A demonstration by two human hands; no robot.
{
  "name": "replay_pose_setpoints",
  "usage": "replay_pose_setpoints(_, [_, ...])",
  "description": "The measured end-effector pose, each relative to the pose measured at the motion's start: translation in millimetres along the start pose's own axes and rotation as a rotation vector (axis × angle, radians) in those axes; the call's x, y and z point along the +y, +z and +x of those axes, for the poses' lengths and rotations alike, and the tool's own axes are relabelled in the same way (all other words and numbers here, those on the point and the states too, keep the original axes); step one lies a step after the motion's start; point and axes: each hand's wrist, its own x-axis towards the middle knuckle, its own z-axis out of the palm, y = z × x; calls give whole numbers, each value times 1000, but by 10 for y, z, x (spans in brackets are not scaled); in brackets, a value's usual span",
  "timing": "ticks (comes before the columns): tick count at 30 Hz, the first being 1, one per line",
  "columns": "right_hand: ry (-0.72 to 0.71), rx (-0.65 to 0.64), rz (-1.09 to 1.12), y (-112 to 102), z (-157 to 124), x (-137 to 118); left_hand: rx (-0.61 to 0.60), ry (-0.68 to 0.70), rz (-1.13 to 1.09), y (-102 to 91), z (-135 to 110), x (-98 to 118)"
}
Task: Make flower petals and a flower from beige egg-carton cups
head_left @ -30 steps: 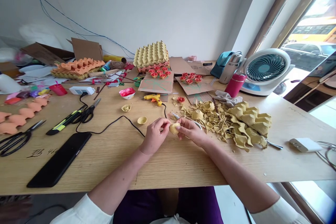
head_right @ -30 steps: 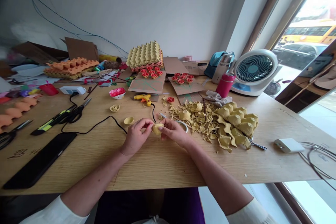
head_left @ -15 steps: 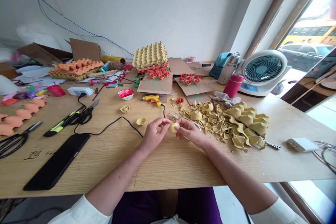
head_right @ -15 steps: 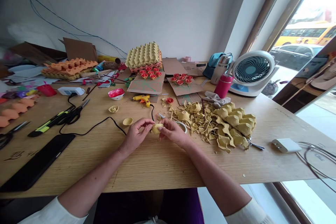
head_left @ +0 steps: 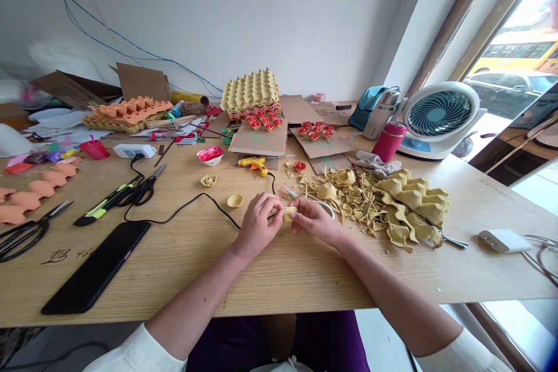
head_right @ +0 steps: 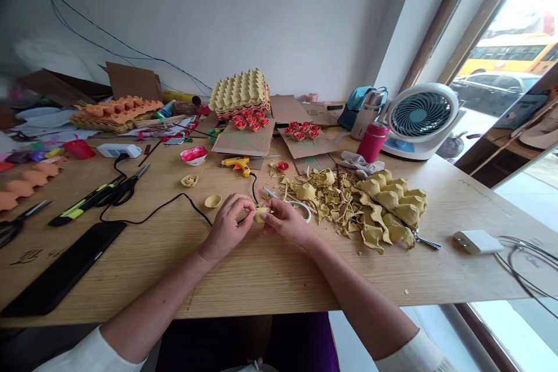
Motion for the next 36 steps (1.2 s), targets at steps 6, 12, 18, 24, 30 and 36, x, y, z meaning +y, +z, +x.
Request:
replay_pose_setpoints(6, [-16,0,-50,-19,10,-4,5,-116,-135,83,-10,-8])
replay_pose_setpoints(12, [-27,5,-65,-39,33,21,1,-83,0,119,-34,2])
replay_pose_setpoints(18, [-34,12,-64,-35,40,-2,0,-49,171,116,-31,28])
replay_pose_setpoints(24, [-30,12,-37,-10,38,-37,-12,25,368,86,1,35])
replay_pose_setpoints(30, [-14,-19,33,-20,-2,-84,72,-127,179,-51,38,-109])
replay_pose_setpoints(36, [-12,8,144,-109,-32,-117,85,-232,-22,-2,50,-234])
